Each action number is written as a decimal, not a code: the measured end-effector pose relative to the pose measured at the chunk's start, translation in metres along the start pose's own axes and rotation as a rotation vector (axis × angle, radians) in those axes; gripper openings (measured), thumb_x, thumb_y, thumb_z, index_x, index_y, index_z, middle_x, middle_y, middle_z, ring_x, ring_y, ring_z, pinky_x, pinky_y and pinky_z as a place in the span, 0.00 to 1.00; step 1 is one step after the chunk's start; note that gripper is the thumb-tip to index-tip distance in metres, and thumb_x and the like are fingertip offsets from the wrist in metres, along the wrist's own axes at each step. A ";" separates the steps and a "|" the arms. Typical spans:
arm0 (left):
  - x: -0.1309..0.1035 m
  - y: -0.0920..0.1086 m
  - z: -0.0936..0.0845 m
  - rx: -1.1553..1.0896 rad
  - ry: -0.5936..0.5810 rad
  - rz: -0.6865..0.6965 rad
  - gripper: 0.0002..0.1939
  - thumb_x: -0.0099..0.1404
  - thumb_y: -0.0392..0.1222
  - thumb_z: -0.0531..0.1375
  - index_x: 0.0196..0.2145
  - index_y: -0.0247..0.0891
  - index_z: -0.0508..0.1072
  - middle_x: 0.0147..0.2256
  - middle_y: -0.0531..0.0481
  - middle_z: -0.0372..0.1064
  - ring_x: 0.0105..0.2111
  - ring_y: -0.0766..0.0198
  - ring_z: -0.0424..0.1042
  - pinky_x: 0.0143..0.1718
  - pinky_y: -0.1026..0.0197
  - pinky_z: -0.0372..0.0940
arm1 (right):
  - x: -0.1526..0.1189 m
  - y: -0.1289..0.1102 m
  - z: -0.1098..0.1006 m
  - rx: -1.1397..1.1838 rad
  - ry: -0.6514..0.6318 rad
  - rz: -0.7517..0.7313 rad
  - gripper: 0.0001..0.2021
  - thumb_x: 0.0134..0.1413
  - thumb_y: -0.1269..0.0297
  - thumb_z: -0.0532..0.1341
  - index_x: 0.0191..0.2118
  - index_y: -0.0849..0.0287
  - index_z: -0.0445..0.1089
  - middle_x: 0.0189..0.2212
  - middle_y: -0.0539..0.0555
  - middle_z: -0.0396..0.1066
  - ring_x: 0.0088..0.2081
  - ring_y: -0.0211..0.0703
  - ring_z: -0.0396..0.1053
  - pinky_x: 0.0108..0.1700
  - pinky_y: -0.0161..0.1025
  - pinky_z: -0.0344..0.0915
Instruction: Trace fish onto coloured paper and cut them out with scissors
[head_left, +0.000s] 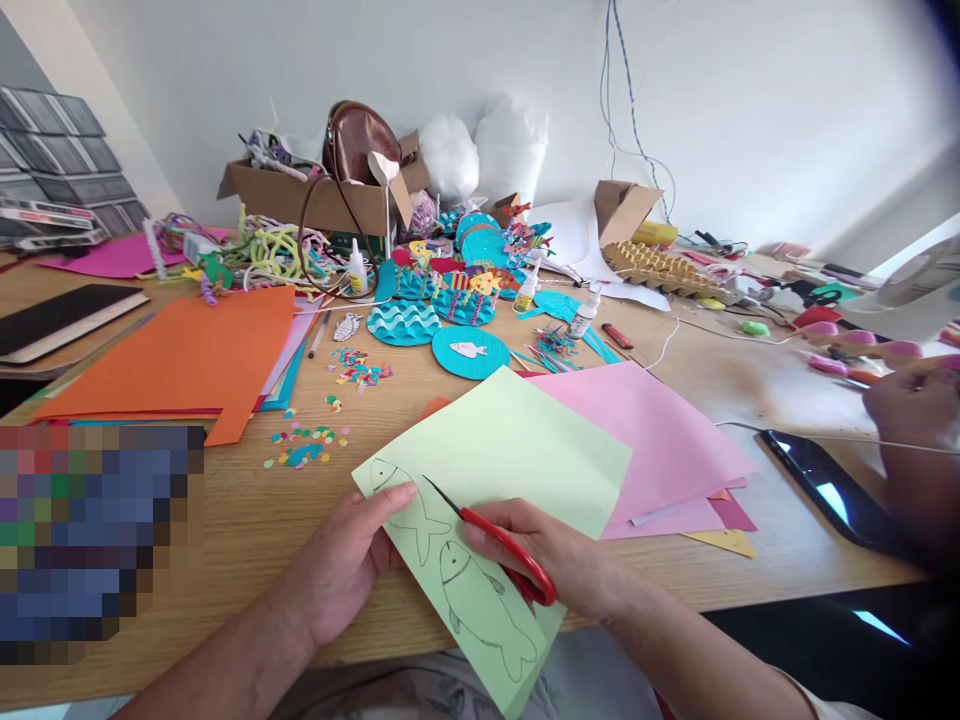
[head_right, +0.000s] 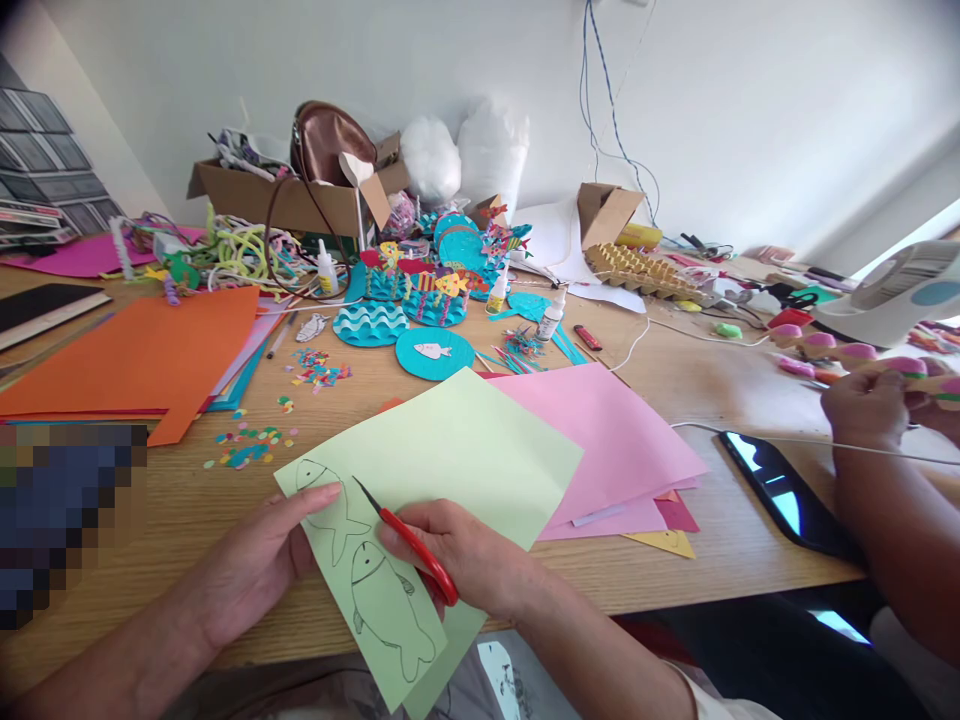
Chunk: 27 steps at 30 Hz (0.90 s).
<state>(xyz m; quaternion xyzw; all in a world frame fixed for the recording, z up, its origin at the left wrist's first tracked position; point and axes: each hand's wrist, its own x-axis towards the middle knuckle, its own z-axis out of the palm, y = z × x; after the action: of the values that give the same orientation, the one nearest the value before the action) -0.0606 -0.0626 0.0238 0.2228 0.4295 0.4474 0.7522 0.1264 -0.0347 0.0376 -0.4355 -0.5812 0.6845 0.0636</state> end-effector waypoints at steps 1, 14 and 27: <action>0.000 0.000 0.000 0.006 0.002 0.009 0.17 0.59 0.41 0.60 0.46 0.35 0.73 0.38 0.44 0.76 0.36 0.55 0.74 0.35 0.59 0.67 | 0.000 -0.001 0.000 -0.004 -0.003 -0.001 0.24 0.52 0.44 0.56 0.20 0.59 0.53 0.13 0.42 0.52 0.17 0.28 0.50 0.18 0.29 0.48; 0.000 0.001 0.002 -0.018 0.007 -0.033 0.23 0.55 0.38 0.61 0.50 0.37 0.69 0.34 0.46 0.76 0.31 0.57 0.73 0.32 0.58 0.67 | -0.001 -0.009 -0.004 -0.113 0.000 0.002 0.22 0.52 0.44 0.55 0.23 0.59 0.56 0.18 0.44 0.56 0.21 0.30 0.54 0.22 0.29 0.52; -0.001 0.001 0.001 0.011 -0.046 -0.065 0.15 0.56 0.38 0.60 0.42 0.32 0.74 0.32 0.43 0.76 0.30 0.56 0.73 0.33 0.57 0.67 | 0.002 -0.012 0.000 -0.081 -0.013 -0.024 0.21 0.54 0.47 0.55 0.22 0.60 0.56 0.16 0.44 0.57 0.18 0.29 0.56 0.21 0.28 0.54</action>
<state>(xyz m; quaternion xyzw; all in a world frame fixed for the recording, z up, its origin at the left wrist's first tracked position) -0.0604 -0.0631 0.0259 0.2231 0.4212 0.4153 0.7748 0.1208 -0.0298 0.0468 -0.4265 -0.6139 0.6624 0.0504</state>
